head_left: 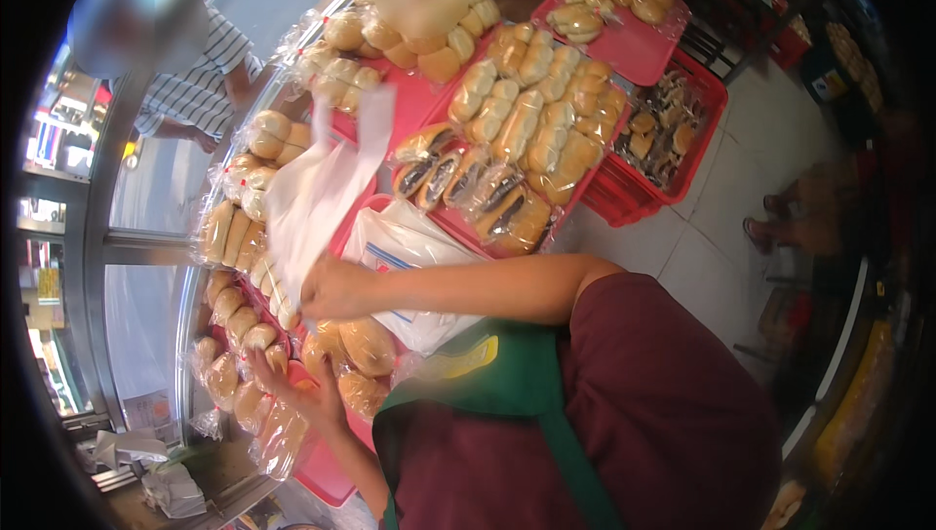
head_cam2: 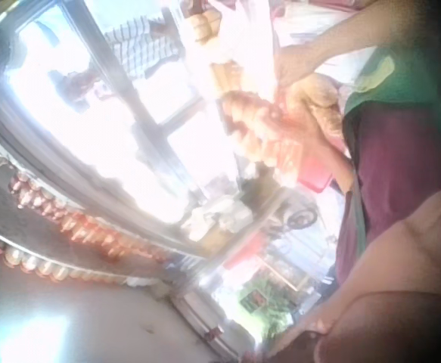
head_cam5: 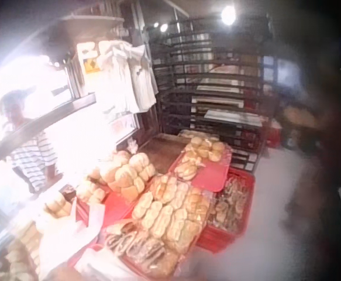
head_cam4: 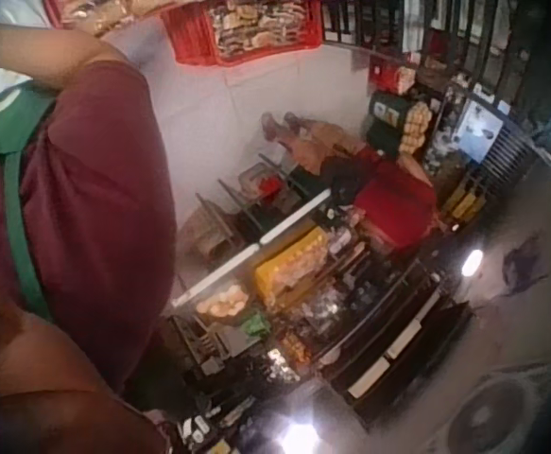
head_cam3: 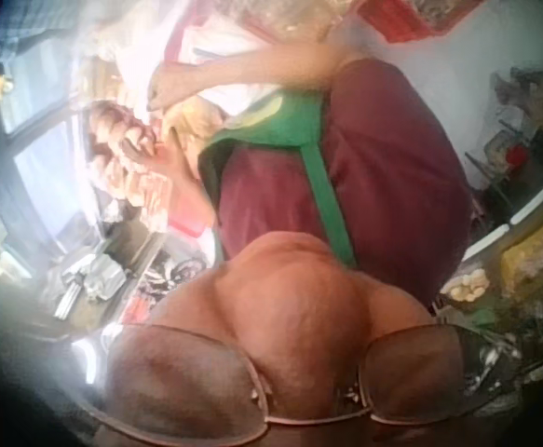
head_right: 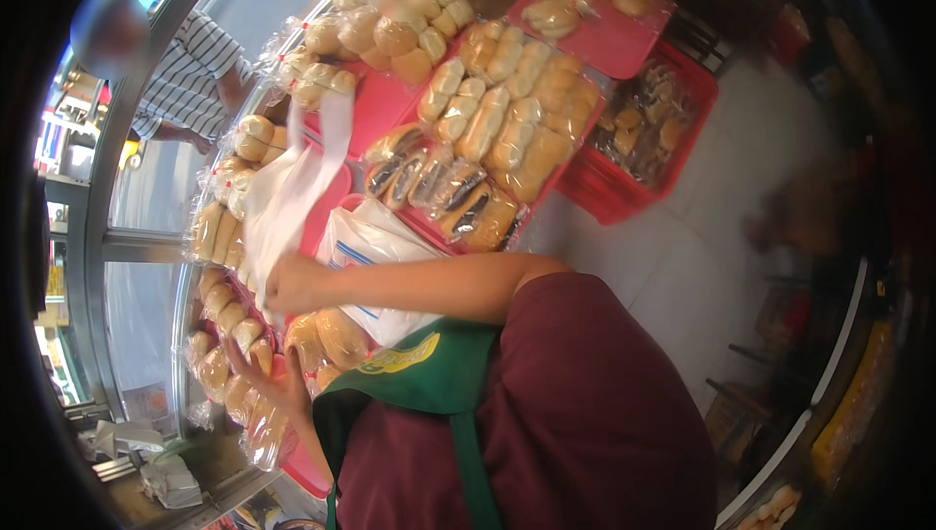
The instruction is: The person packages bread rolls into plastic bags and hands them to a customer. They then retrieve cash from a drawer, count the money, and provide change to the customer.
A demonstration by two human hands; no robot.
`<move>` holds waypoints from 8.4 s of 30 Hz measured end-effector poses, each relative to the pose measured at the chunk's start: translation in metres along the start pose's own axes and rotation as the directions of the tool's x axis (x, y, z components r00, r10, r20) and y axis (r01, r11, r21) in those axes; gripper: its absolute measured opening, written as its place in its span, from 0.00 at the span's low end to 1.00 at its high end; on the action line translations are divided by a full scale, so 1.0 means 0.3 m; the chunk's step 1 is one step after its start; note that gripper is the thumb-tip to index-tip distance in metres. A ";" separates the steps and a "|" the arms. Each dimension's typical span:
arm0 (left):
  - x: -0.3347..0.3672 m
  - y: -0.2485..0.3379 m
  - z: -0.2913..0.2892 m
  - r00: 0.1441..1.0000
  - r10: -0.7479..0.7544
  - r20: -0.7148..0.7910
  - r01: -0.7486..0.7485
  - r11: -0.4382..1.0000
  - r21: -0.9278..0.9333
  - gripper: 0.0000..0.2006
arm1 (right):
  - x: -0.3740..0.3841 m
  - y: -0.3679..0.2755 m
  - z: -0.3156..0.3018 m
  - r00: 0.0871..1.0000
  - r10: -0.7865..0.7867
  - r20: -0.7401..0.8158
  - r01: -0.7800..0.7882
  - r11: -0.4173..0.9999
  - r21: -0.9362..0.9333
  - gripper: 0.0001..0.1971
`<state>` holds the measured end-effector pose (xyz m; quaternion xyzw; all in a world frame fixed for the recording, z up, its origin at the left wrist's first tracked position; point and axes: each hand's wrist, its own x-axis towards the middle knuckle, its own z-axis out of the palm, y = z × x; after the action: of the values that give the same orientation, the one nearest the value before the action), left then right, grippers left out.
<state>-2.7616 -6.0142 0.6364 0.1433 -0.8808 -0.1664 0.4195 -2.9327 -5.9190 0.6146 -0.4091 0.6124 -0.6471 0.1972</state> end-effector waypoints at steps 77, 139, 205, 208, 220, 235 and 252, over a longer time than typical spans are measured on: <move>-0.223 0.080 0.171 0.688 -0.425 0.587 0.721 0.311 -0.619 0.13 | -0.313 0.084 -0.022 0.765 0.592 0.252 -0.542 0.383 0.748 0.17; -0.464 -0.126 -0.142 0.835 -0.453 0.313 0.333 0.868 0.368 0.31 | -0.416 -0.094 -0.417 0.947 0.292 -0.134 -0.297 0.634 -0.714 0.12; -0.115 -0.336 -0.170 0.782 -0.481 0.396 0.601 0.418 -0.681 0.39 | 0.014 -0.315 -0.074 0.912 0.321 0.256 -0.364 0.920 0.143 0.34; 0.041 -0.091 -0.152 0.889 -0.206 0.409 0.396 0.795 -0.459 0.37 | -0.007 -0.357 0.058 0.918 0.274 0.285 -0.302 0.951 0.058 0.34; -0.201 -0.169 -0.337 0.619 -0.161 0.769 0.393 0.911 -0.125 0.34 | -0.267 -0.524 -0.231 0.978 0.204 -0.055 -0.203 0.979 0.023 0.40; -0.425 -0.287 -0.200 0.487 -0.443 0.753 0.818 -0.070 -0.570 0.37 | -0.813 -0.669 -0.321 0.741 0.366 -0.563 -0.345 0.927 0.147 0.37; -0.779 1.443 0.138 0.263 0.964 0.040 -0.402 0.147 -0.904 0.28 | -1.950 -0.717 -0.387 0.351 0.249 -0.903 -0.314 0.940 0.138 0.31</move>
<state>-2.7011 -5.5244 0.6293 -0.5772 -0.7420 -0.3154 0.1298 -2.6257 -5.3662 0.6612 0.1148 0.6994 -0.7018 -0.0720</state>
